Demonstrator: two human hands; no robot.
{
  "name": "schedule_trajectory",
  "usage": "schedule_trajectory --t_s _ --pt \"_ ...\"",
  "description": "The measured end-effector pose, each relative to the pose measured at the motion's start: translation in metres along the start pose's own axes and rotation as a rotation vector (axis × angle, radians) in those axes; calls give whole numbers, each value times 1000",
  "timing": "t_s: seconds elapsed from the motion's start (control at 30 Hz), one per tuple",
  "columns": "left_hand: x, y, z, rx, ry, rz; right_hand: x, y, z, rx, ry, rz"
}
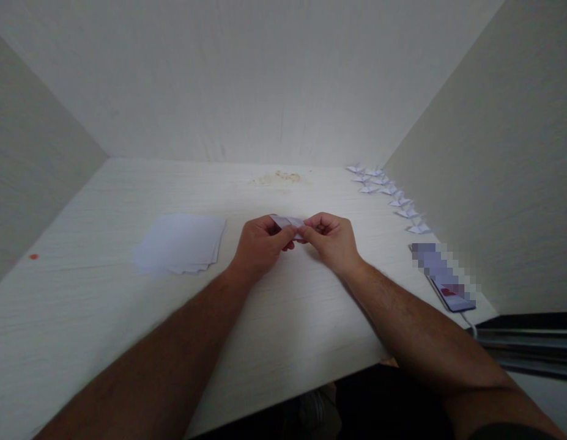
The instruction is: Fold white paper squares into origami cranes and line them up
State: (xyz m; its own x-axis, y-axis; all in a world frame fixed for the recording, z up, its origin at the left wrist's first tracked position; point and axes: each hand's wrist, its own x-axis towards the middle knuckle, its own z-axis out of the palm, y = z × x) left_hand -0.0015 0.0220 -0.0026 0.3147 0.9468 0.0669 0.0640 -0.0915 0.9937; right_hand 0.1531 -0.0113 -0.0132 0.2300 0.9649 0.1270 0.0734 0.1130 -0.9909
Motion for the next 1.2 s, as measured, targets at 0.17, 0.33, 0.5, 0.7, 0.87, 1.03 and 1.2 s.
schedule_trajectory --t_s 0.17,0.33,0.5,0.7,0.87,1.03,1.2 --pt "0 2 1 37 13 -5 0 -1 0 39 -14 15" --pt "0 3 2 109 43 -11 -1 -3 1 59 -24 46" --pt "0 1 3 151 74 -3 -2 -1 3 43 -10 67" --pt "2 -3 2 189 49 50 -1 2 2 -16 0 50" --pt "2 -6 1 189 22 37 1 2 0 -7 -45 45" --pt "2 -6 2 100 5 47 -1 4 1 -24 -41 11" --pt "5 -8 3 10 -1 25 -5 6 4 -163 3 -66"
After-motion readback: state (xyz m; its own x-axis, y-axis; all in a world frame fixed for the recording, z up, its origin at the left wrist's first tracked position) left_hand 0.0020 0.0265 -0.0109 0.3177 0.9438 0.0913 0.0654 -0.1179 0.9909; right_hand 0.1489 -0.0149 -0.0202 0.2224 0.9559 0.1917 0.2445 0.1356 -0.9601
